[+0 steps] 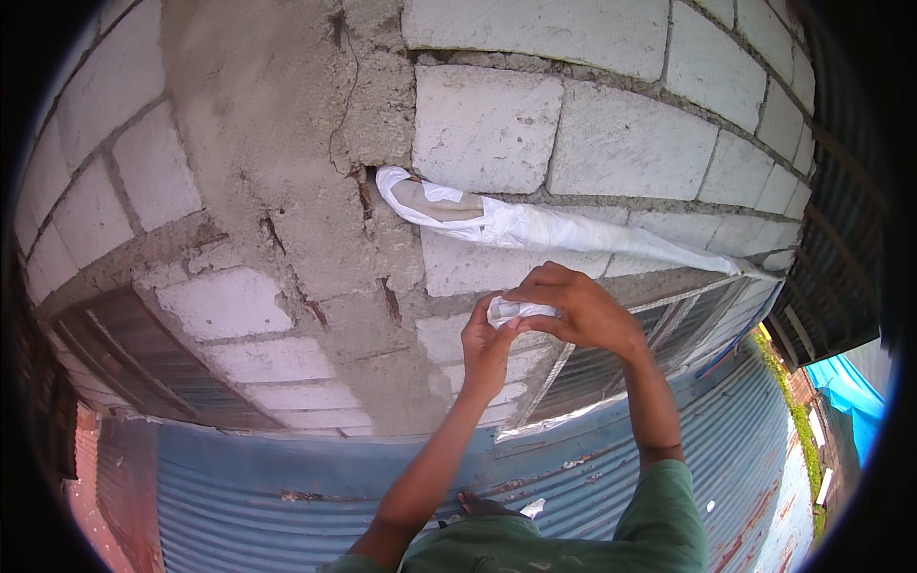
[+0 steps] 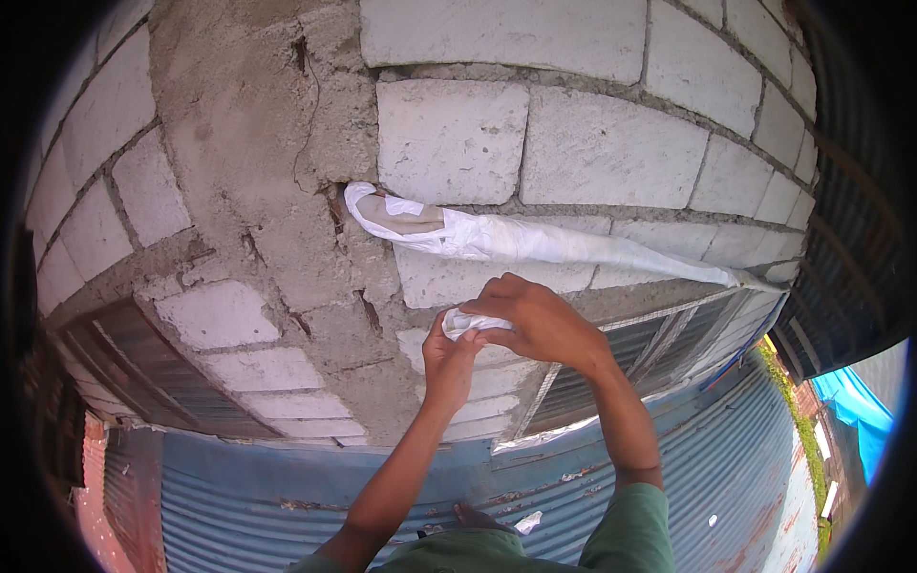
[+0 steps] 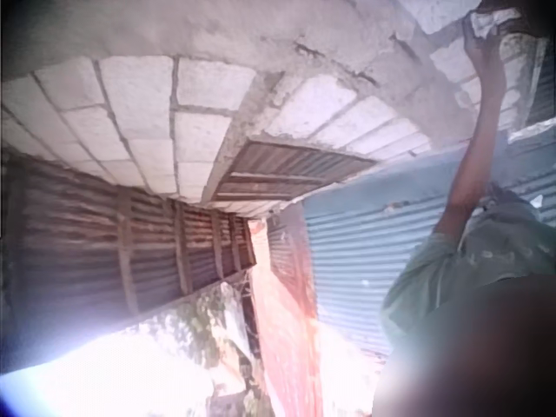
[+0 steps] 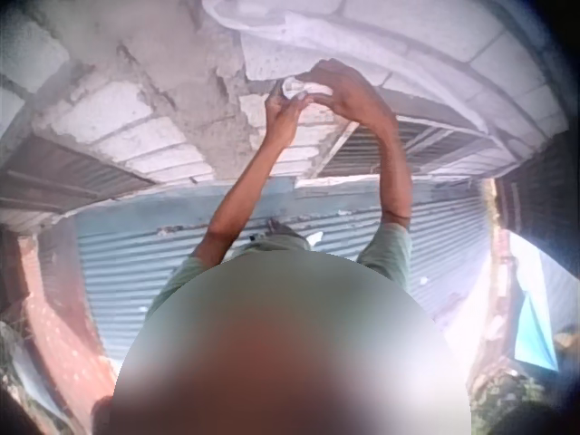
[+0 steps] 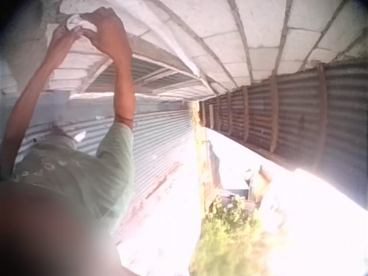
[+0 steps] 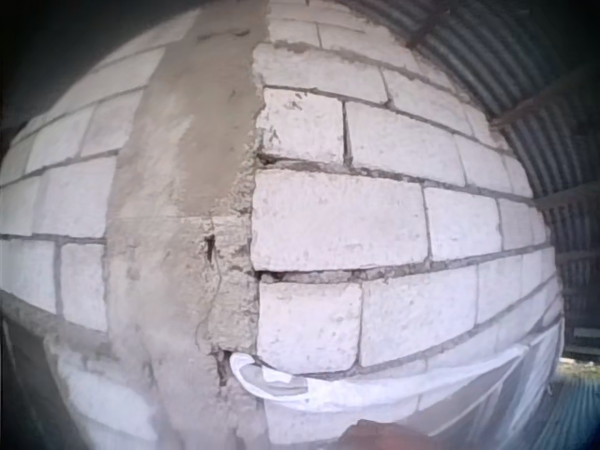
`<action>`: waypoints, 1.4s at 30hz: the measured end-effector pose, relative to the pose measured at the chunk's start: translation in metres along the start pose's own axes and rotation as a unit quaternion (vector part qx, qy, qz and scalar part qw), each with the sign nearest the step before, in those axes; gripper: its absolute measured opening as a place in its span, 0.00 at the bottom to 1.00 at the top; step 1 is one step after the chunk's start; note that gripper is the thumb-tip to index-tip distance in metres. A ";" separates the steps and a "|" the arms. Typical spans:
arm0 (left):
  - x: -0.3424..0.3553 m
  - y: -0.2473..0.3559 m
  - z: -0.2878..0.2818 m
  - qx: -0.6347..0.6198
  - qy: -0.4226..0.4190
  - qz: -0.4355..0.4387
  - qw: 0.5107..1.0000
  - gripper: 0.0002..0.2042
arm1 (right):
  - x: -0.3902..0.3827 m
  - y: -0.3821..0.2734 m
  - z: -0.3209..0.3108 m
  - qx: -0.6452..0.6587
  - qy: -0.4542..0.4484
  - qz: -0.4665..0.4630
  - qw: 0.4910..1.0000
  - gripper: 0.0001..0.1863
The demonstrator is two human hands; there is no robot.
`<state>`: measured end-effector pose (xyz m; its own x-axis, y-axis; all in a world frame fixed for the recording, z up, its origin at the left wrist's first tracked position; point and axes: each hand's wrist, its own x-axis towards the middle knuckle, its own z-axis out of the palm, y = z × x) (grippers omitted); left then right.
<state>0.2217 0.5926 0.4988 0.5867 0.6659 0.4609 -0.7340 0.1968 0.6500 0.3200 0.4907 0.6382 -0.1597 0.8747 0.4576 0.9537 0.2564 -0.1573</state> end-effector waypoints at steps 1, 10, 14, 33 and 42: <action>0.005 0.004 0.005 -0.034 -0.021 0.014 0.999 0.23 | -0.001 0.003 -0.009 0.017 0.026 0.003 1.000 0.24; -0.008 0.021 -0.011 -0.068 0.068 -0.016 0.995 0.24 | -0.002 -0.029 0.046 0.103 0.078 0.026 0.991 0.23; -0.033 0.007 -0.080 0.122 0.185 -0.016 0.975 0.18 | -0.002 -0.014 0.051 0.061 0.154 0.009 0.986 0.21; -0.318 -0.036 -0.400 0.371 0.479 -0.445 0.660 0.57 | 0.083 0.024 0.104 -0.099 0.503 0.073 0.856 0.15; -0.148 -0.020 -0.271 0.481 0.247 -0.131 0.831 0.32 | 0.084 0.011 0.115 -0.047 0.427 0.149 0.891 0.07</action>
<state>0.0564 0.6850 0.2536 0.2962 0.9520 0.0778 0.1488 -0.1264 0.9808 0.2880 0.6145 0.5746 0.3181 0.2556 0.9130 0.9448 -0.0056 -0.3276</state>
